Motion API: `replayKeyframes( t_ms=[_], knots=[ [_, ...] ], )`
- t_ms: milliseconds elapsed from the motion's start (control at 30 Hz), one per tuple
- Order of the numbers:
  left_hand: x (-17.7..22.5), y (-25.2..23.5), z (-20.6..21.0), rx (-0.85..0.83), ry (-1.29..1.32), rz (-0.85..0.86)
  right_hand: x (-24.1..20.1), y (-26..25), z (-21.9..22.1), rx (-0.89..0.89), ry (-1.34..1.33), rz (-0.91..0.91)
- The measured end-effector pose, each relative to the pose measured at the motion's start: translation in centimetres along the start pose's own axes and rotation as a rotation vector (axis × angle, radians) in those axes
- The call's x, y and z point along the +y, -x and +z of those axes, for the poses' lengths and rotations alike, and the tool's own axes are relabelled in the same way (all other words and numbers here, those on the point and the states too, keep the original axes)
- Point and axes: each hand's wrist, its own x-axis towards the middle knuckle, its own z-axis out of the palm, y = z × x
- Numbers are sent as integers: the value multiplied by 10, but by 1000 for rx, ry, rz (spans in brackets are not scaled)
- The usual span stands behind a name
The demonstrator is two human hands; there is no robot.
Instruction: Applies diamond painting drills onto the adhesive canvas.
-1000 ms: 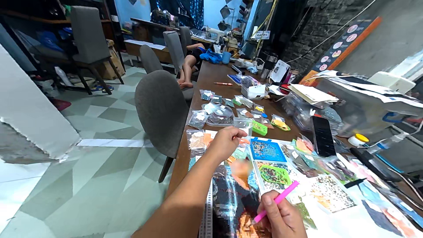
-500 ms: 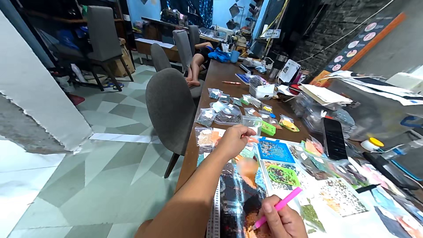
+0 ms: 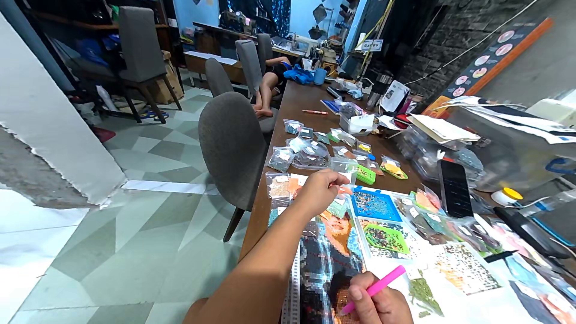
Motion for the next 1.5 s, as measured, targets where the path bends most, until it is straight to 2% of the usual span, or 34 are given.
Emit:
replayKeyframes(
  t_ms=[367,667,733,867,1000,1133,1300,1500],
  knots=[
    [-1,0,0,1,7,3,-2,-1,1,-29,105,-54],
    [1,0,0,-4,18,-3,-7,-2,11,1,348,-225],
    [1,0,0,-1,25,-9,-8,-3,10,-13,324,-161],
    [0,0,0,7,10,0,-12,-8,-2,-55,107,117],
    [0,-1,-1,0,9,-7,-13,-15,-23,122,-55,261],
    [0,-1,-1,-7,1,-8,-2,-29,-52,277,-69,252],
    [0,-1,-1,4,-10,-9,21,-42,-79,351,-29,214],
    [-1,-1,-1,12,0,-4,54,-40,-82,418,24,181]
  ],
)
